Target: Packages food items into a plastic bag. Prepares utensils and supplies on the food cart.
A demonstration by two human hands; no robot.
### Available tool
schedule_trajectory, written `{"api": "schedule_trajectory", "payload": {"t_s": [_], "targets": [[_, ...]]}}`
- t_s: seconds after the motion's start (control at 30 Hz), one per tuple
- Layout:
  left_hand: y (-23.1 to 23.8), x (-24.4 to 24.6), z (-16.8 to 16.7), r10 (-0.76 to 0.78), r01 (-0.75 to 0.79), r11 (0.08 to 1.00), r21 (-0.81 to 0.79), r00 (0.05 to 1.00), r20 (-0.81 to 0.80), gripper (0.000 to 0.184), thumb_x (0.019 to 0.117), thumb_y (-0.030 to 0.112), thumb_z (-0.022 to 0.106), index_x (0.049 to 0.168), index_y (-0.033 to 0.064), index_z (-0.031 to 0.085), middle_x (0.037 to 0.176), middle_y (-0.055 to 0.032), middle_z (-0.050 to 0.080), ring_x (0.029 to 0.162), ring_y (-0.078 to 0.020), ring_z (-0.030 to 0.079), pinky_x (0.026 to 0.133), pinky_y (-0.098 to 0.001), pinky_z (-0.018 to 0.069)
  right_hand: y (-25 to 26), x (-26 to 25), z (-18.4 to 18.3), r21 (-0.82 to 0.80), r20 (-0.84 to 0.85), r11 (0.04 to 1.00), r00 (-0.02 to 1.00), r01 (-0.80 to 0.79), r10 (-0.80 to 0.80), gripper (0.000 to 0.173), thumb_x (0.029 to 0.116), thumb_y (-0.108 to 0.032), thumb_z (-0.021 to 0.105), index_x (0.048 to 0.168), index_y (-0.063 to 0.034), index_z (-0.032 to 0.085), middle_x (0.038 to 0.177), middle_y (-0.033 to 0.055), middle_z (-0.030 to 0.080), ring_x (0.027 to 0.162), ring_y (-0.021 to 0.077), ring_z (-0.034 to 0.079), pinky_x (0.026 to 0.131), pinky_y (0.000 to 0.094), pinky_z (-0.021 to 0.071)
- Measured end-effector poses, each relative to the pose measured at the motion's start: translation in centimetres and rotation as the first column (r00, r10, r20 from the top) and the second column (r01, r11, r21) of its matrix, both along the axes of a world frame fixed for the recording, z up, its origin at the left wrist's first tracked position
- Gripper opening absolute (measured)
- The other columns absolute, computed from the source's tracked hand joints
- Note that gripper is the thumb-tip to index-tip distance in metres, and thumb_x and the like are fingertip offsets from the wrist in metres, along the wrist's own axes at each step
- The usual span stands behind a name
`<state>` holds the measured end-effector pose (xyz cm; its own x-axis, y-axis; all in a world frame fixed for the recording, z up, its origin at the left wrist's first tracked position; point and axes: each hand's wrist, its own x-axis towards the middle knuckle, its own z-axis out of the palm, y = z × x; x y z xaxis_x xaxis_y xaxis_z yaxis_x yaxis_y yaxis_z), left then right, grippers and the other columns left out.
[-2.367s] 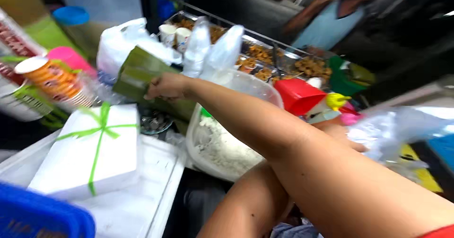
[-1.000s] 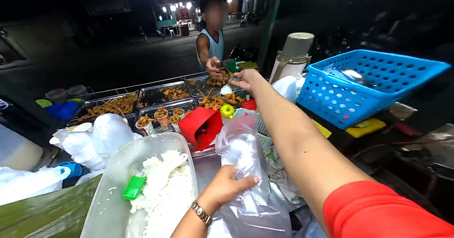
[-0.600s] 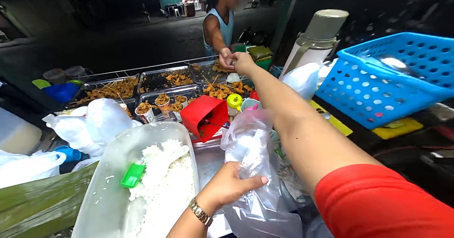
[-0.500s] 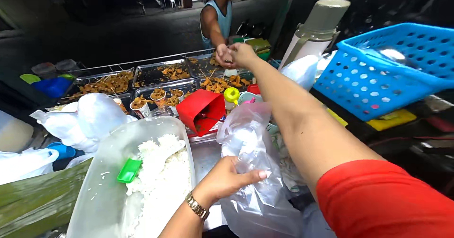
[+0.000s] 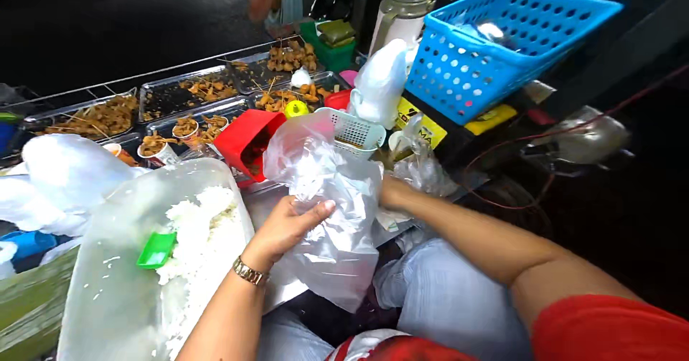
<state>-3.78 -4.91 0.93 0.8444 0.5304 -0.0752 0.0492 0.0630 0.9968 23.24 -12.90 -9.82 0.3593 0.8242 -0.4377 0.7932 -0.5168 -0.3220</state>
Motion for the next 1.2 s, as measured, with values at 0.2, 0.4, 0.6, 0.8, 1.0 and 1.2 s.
{"api": "schedule_trajectory", "payload": {"t_s": [0.2,0.4,0.6,0.8,1.0,1.2], "targets": [[-0.1,0.0,0.0,0.052,-0.046,0.996,0.075,0.995,-0.08,0.015,0.0897,-0.004,0.068,0.094,0.0096,0.071,0.081,0.0053,0.075,0.073,-0.0031,0.072,0.073,-0.0229,0.0618,1.0,1.6,-1.0,0.011,-0.006,0.999,0.999,-0.033,0.033,0.035,0.1036,-0.007,0.053,0.135,0.0057,0.061,0.134,0.0333,0.059,0.13,0.0504,0.054,0.108,0.0663,0.0399],[0.0,0.0,-0.8,-0.073,0.082,0.991,0.107,0.993,-0.088,0.018,0.0854,-0.004,0.071,0.095,0.0117,0.071,0.083,0.0071,0.076,0.076,-0.0023,0.072,0.076,-0.0231,0.062,-2.8,-0.9,6.4,0.572,-0.611,0.803,0.739,0.165,0.284,0.042,0.1088,-0.027,0.045,0.138,0.0019,0.055,0.116,0.0116,0.07,0.101,0.0157,0.068,0.087,0.0345,0.0553],[-1.0,0.2,-0.2,0.115,-0.117,0.985,0.125,0.993,0.024,0.032,0.079,-0.014,0.07,0.104,0.0056,0.065,0.088,0.0039,0.076,0.079,-0.0052,0.073,0.077,-0.0246,0.0629,-3.0,-6.8,6.5,0.542,-0.812,0.705,0.501,0.457,0.3,0.008,0.094,-0.004,0.069,0.086,-0.0032,0.067,0.076,-0.0044,0.066,0.071,0.0017,0.063,0.073,0.022,0.0547],[-0.9,0.5,0.1,0.19,-0.19,0.982,0.006,0.982,-0.017,0.04,0.082,-0.011,0.07,0.117,0.0021,0.055,0.089,-0.0003,0.075,0.078,-0.0087,0.073,0.075,-0.0264,0.0633,-2.3,-7.7,7.0,0.721,-0.6,0.589,0.754,0.365,0.267,0.013,0.0921,-0.008,0.074,0.1,0.0023,0.073,0.088,0.004,0.071,0.079,0.0028,0.064,0.077,0.0229,0.0552],[-1.1,1.1,-0.2,0.168,-0.169,0.985,-0.027,0.985,-0.047,0.037,0.0884,0.0,0.07,0.121,0.0019,0.053,0.094,-0.0006,0.073,0.083,-0.0082,0.073,0.078,-0.0262,0.0625,-2.3,-9.4,5.9,0.914,-0.197,0.404,0.903,0.029,0.381,0.026,0.1034,-0.011,0.054,0.107,0.0048,0.074,0.093,0.0137,0.075,0.087,0.0119,0.071,0.084,0.03,0.0569],[-1.1,0.7,0.1,0.255,-0.255,0.967,0.017,0.967,0.016,0.024,0.0835,-0.012,0.07,0.103,0.002,0.065,0.085,-0.0006,0.076,0.078,-0.008,0.073,0.075,-0.0266,0.0628,-2.4,-9.2,6.4,0.845,-0.319,0.527,0.876,0.09,0.362,0.035,0.1067,-0.013,0.048,0.132,0.0025,0.065,0.096,0.0107,0.074,0.079,0.0044,0.064,0.076,0.0229,0.0525]]}}
